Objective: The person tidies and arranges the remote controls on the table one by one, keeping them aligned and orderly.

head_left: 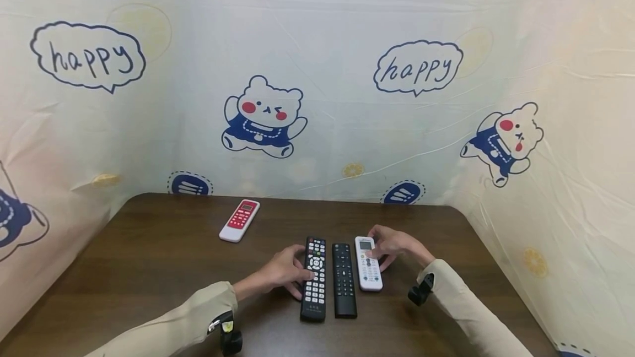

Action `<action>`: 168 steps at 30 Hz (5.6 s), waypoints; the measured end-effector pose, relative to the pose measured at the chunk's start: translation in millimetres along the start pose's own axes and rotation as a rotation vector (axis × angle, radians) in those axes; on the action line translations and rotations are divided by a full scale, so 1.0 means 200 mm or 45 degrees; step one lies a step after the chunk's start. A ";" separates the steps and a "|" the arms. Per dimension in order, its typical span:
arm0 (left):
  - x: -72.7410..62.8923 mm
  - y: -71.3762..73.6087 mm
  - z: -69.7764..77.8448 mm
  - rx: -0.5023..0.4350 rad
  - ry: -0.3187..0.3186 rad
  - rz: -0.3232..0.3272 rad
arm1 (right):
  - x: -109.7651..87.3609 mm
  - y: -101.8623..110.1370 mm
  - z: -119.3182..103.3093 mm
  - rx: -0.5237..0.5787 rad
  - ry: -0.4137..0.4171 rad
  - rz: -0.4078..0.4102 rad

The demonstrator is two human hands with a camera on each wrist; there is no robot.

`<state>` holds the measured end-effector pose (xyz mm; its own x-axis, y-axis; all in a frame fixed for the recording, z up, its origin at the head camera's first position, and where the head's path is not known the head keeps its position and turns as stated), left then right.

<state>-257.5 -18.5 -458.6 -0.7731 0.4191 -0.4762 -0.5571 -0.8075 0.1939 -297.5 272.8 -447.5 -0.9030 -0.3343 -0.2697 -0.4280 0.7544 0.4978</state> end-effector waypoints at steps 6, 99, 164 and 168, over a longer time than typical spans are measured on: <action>-0.02 0.00 0.01 0.030 -0.009 0.033 | 0.01 -0.01 0.00 -0.001 0.012 0.006; 0.27 0.95 -0.03 0.738 -0.069 0.804 | 0.02 0.00 -0.01 -0.076 -0.096 -0.071; 0.15 1.07 -0.07 -0.077 0.220 0.256 | 0.03 -0.01 -0.02 0.025 -0.050 -0.024; 0.19 1.04 -0.07 -0.079 0.213 0.236 | 0.01 -0.01 0.00 0.028 -0.067 -0.020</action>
<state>-397.7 -177.1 -448.5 -0.7966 0.1911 -0.5735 -0.3867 -0.8903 0.2405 -298.0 270.0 -448.4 -0.8927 -0.3168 -0.3205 -0.4408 0.7617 0.4748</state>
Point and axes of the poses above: each hand's wrist, its own x-axis towards the middle knuckle, its own y-axis out of the back of the hand, z = x × y, the point moved 4 cm from there along x, towards the middle knuckle, and after that the axes turned 15 degrees about y, right-handed, at the moved point
